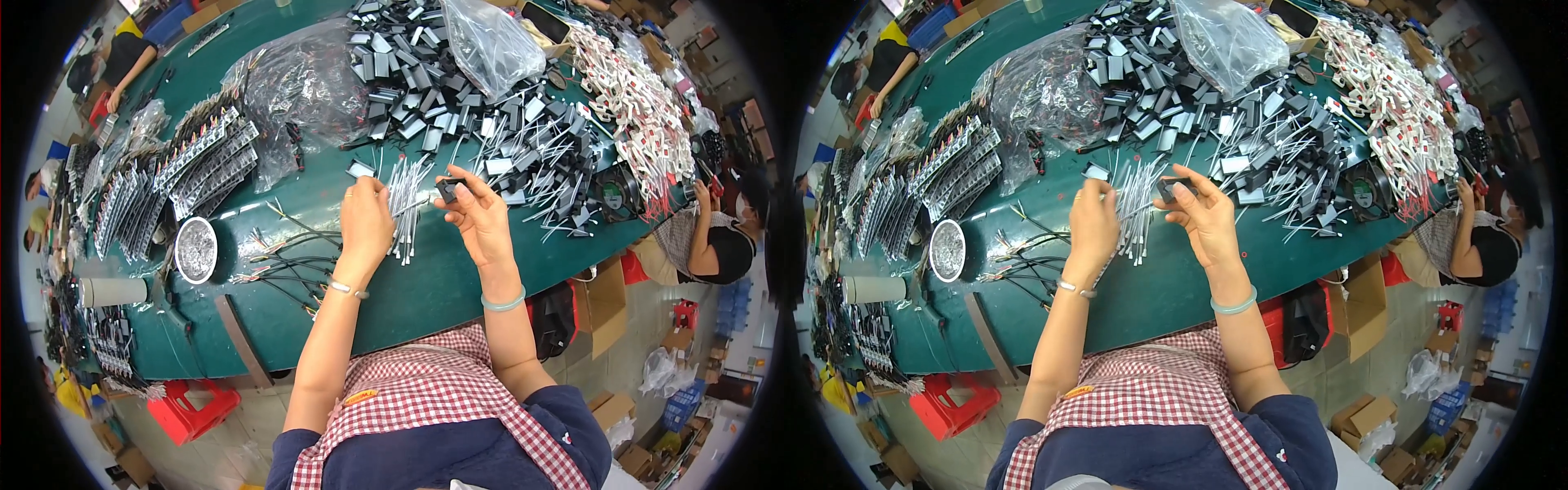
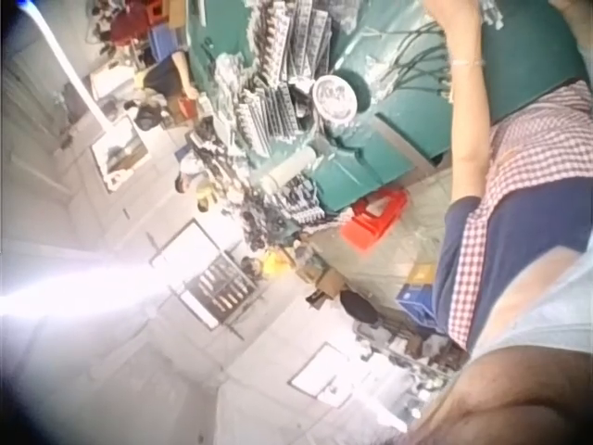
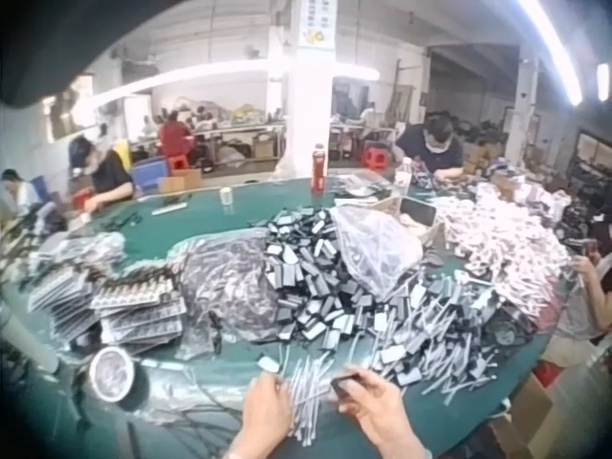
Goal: The person inserts multiple white wires into small black plastic housing units by hand, assembling electronic components at a factory workbench.
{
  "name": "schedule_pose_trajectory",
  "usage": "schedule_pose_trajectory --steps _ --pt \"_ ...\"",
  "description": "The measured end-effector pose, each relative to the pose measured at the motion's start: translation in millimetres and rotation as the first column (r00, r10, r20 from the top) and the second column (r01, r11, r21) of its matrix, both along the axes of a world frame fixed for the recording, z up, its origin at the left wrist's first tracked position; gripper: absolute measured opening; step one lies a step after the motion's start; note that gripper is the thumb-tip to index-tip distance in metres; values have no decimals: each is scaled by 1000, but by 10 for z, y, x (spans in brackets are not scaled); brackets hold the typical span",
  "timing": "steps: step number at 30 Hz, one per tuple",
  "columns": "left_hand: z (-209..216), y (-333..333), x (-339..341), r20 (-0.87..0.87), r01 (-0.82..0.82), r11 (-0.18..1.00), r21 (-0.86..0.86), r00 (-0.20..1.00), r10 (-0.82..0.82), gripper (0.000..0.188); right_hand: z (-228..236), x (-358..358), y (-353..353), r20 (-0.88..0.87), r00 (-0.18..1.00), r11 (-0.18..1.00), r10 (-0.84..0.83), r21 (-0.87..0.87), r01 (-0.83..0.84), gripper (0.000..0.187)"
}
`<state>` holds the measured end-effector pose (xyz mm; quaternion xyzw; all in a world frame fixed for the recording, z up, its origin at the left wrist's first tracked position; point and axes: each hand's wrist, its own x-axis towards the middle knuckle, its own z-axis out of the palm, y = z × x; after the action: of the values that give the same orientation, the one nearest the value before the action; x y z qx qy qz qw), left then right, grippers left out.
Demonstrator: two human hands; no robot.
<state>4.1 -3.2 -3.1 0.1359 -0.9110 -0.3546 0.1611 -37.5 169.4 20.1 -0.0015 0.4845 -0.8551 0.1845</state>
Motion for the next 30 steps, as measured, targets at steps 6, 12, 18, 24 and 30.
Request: schedule_pose_trajectory --steps 6,12,18,24,30 --pt "465 131 254 -138 127 766 631 989 -50 23 -49 -8 5 39 999 999 36 -40 -34 40" --pt "597 163 300 -155 214 848 484 975 -157 19 44 23 -12 -14 998 997 64 -32 -65 41" --pt "583 176 286 -191 212 913 350 970 -152 17 130 56 -4 -40 997 997 68 -27 -69 43" --pt "644 171 311 -172 205 932 299 972 -159 17 160 95 0 -168 984 996 66 66 -56 46" --pt "648 136 324 -130 212 898 386 976 -175 18 306 177 -42 -406 912 978 60 208 28 51"
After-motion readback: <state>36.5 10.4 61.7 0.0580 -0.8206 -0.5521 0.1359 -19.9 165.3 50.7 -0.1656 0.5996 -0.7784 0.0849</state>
